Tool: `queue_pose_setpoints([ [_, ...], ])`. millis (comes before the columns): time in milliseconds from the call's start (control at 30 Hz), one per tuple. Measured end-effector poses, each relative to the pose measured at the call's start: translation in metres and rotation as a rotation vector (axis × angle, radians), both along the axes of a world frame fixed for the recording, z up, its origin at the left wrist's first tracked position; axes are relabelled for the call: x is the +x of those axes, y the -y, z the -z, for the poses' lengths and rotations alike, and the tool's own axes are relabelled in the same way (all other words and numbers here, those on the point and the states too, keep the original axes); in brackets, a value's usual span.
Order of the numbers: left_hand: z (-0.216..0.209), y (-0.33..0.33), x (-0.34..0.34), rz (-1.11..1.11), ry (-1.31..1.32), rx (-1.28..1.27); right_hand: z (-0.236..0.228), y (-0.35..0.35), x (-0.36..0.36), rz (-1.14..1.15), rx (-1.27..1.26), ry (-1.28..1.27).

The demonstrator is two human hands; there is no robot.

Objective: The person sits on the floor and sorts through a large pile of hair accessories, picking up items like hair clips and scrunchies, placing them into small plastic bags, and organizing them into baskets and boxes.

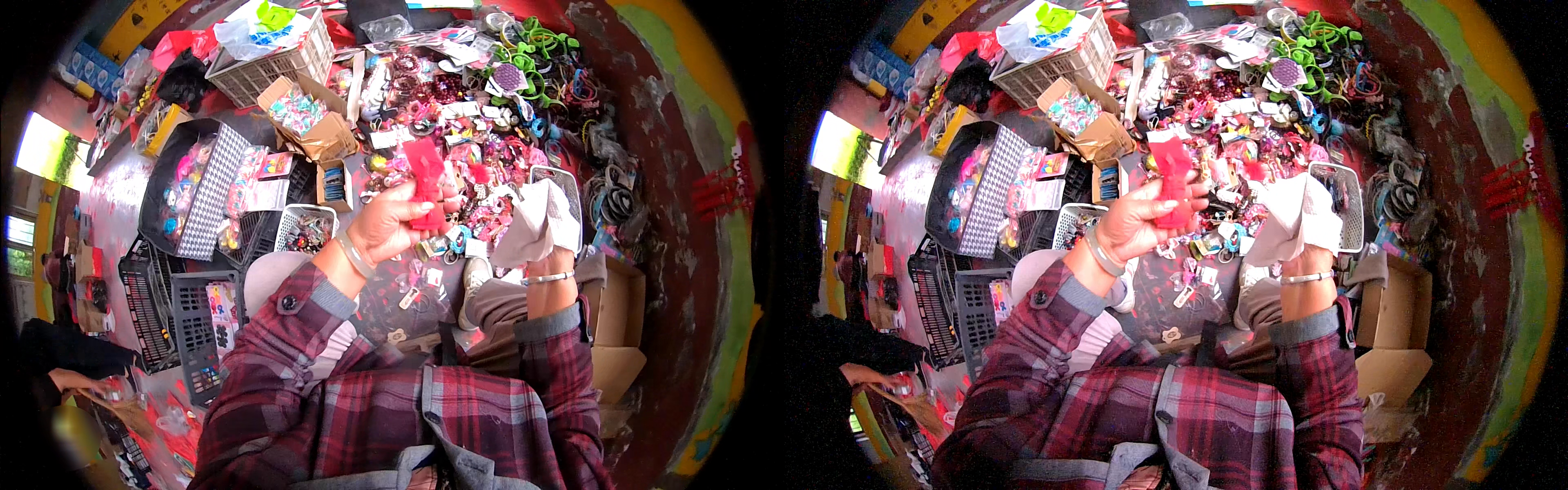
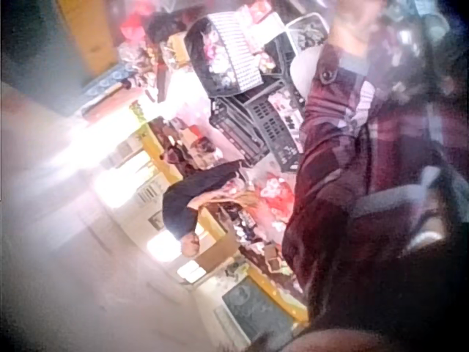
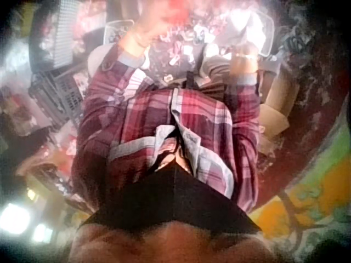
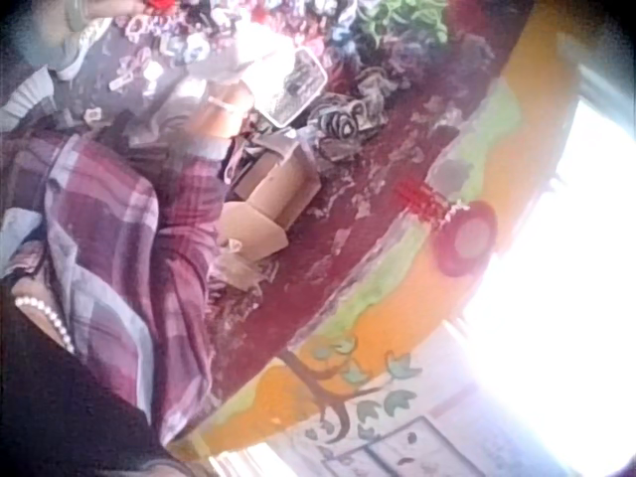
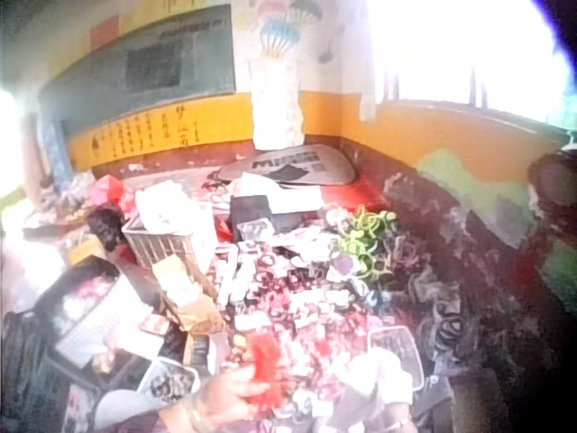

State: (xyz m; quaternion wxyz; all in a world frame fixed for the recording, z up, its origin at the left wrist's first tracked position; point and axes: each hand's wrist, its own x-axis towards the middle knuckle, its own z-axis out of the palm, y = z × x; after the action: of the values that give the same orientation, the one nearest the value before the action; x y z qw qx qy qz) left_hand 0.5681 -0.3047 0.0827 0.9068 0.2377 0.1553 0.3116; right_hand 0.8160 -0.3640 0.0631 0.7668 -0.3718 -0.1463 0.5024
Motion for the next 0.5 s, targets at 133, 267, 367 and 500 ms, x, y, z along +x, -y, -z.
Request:
queue_pose_setpoints([
  [133, -0.012, 0.011, -0.008, 0.079, -0.013, -0.042, 0.000, 0.000, -0.001, -0.047, 0.007, -0.022],
  [267, -0.006, 0.010, -0.007, 0.069, 0.019, -0.030, -0.006, 0.000, -0.006, -0.013, 0.033, 0.023],
  [367, -0.010, 0.008, -0.006, 0.078, 0.018, -0.039, -0.013, -0.001, -0.009, -0.017, 0.002, 0.055],
  [500, -0.011, 0.008, -0.007, 0.072, -0.058, -0.009, -0.018, -0.006, -0.016, 0.081, -0.136, 0.221],
])
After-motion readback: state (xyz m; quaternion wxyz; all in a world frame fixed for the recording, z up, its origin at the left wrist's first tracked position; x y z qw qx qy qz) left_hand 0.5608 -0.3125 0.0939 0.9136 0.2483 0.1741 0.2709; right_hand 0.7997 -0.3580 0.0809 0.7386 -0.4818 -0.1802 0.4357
